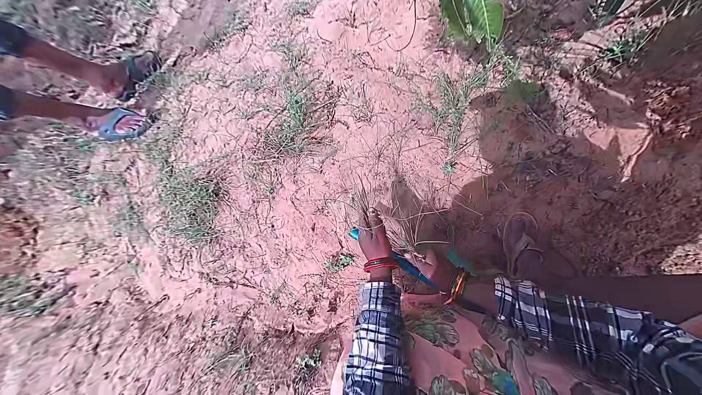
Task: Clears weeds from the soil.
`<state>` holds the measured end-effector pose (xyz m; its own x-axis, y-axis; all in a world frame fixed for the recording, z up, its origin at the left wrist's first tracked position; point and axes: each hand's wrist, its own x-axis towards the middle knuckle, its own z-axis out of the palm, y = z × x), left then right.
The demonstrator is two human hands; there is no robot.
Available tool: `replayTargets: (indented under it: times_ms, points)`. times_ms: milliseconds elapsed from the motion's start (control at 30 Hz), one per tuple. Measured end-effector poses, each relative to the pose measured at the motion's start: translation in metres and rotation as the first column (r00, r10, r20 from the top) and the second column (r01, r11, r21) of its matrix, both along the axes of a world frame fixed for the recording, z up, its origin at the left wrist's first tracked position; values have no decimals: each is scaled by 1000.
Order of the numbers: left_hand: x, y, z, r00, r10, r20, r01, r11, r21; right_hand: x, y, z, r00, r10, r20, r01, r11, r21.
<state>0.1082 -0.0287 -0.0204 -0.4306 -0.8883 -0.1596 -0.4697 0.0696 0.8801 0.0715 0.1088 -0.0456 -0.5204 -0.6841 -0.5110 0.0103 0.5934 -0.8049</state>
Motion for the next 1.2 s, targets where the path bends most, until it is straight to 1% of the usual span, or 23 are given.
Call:
replayTargets:
  times_ms: [33, 67, 100, 133, 167, 233, 300, 333, 367, 433, 500, 567, 633, 700, 733, 800, 900, 933, 1000, 1067, 1100, 1167, 1200]
  points:
    - [3, 3, -11, 998, -45, 49, 47, 998, -51, 1, 13, -7, 998, 61, 7, -61, 997, 45]
    - [3, 2, -20, 996, -65, 58, 70, 994, -87, -9, 13, -12, 998, 59, -27, -57, 996, 71]
    - [0, 0, -23, 994, -97, 50, 102, 989, -106, -28, 7, -14, 994, 8, -111, 1, 996, 86]
    - [1, -2, -24, 989, -138, 45, 143, 981, -133, -51, -1, -11, 970, -50, -237, 69, 995, 74]
    - [7, -3, -27, 982, -179, 56, 186, 970, -157, -72, -8, -13, 934, -73, -348, 100, 993, 61]
    - [19, -2, -32, 967, -236, 92, 250, 949, -194, -114, -17, -5, 879, 65, -473, 45, 975, 216]
    - [23, -3, -36, 959, -258, 120, 280, 932, -231, -149, -26, -1, 770, 243, -590, 1, 925, 381]
    - [24, -5, -40, 948, -275, 160, 309, 913, -266, -163, -30, -4, 737, 299, -606, 8, 893, 450]
    - [25, -6, -41, 922, -302, 242, 363, 891, -273, -173, -32, -7, 735, 334, -589, 24, 857, 515]
    - [24, -11, -38, 824, -356, 441, 465, 870, -168, -182, -35, -6, 749, 358, -557, 69, 795, 603]
    - [21, -11, -35, 784, -358, 507, 460, 884, -87, -180, -40, 1, 769, 363, -526, 70, 770, 634]
    - [18, -8, -30, 781, -362, 509, 448, 892, -53, -178, -44, 4, 772, 386, -505, 56, 750, 659]
    - [16, 0, -29, 759, -396, 516, 483, 875, -39, -178, -41, -1, 786, 384, -485, 46, 745, 665]
    - [13, 8, -29, 746, -438, 502, 513, 858, -13, -179, -33, -8, 802, 347, -487, 50, 772, 633]
    - [12, 11, -31, 738, -462, 492, 527, 850, 7, -179, -29, -16, 797, 330, -506, 58, 792, 608]
    - [8, 15, -35, 719, -495, 488, 551, 834, 33, -183, -26, -31, 732, 418, -537, 10, 782, 623]
    - [4, 17, -38, 644, -531, 550, 576, 810, 107, -178, -26, -29, 719, 439, -539, 15, 766, 643]
    - [4, 18, -36, 645, -531, 549, 576, 810, 106, -176, -25, -26, 731, 427, -533, 21, 766, 642]
    - [5, 22, -29, 687, -510, 517, 560, 825, 70, -170, -22, -20, 761, 401, -510, 25, 768, 641]
    - [6, 23, -24, 716, -484, 503, 546, 837, 28, -160, -15, -14, 762, 394, -515, 2, 793, 609]
    - [6, 24, -19, 711, -477, 516, 542, 840, 29, -154, -11, -14, 767, 388, -512, -16, 808, 589]
    - [5, 30, -11, 720, -457, 523, 515, 856, 39, -134, -2, -8, 827, 389, -407, -97, 810, 578]
    - [3, 31, -4, 731, -441, 520, 496, 867, 37, -119, 1, -1, 840, 433, -327, -186, 796, 576]
